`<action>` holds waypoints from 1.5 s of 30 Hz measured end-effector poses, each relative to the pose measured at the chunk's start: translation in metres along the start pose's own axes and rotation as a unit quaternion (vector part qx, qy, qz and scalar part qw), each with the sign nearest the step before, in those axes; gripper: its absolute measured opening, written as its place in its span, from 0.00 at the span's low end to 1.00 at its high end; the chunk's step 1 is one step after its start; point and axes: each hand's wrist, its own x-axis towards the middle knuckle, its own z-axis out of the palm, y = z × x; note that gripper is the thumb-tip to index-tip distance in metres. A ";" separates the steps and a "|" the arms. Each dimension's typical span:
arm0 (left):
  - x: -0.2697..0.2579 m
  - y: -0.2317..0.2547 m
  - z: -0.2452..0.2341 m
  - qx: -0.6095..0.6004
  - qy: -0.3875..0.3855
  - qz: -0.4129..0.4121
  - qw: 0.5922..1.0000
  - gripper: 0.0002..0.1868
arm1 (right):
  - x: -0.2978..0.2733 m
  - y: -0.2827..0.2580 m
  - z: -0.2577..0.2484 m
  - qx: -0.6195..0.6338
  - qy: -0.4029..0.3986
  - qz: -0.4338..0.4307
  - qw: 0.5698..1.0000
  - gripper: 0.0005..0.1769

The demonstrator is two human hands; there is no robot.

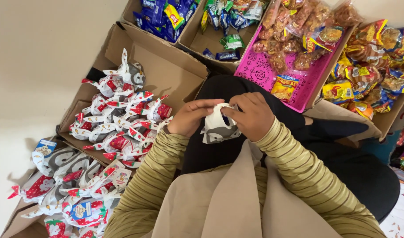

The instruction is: The person sits on the floor surrounded by boxes of snacks and packs various items into white paper bags. They pick up snacks from different boxes, place them into the bags, and fold the bags closed.

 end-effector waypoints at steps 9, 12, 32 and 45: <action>0.010 -0.011 -0.010 0.058 0.193 -0.060 0.978 0.13 | 0.005 -0.020 -0.008 0.067 0.071 -0.043 0.994 0.08; 0.007 0.004 -0.002 0.107 0.189 -0.009 0.976 0.15 | 0.020 -0.050 -0.023 0.055 0.078 0.014 0.995 0.12; -0.017 0.029 0.015 0.392 0.060 0.324 0.859 0.22 | -0.003 -0.022 -0.001 0.411 -0.069 0.230 0.880 0.11; -0.069 0.033 -0.028 0.507 0.105 0.262 0.814 0.15 | 0.059 -0.023 -0.003 0.422 -0.132 0.150 0.884 0.44</action>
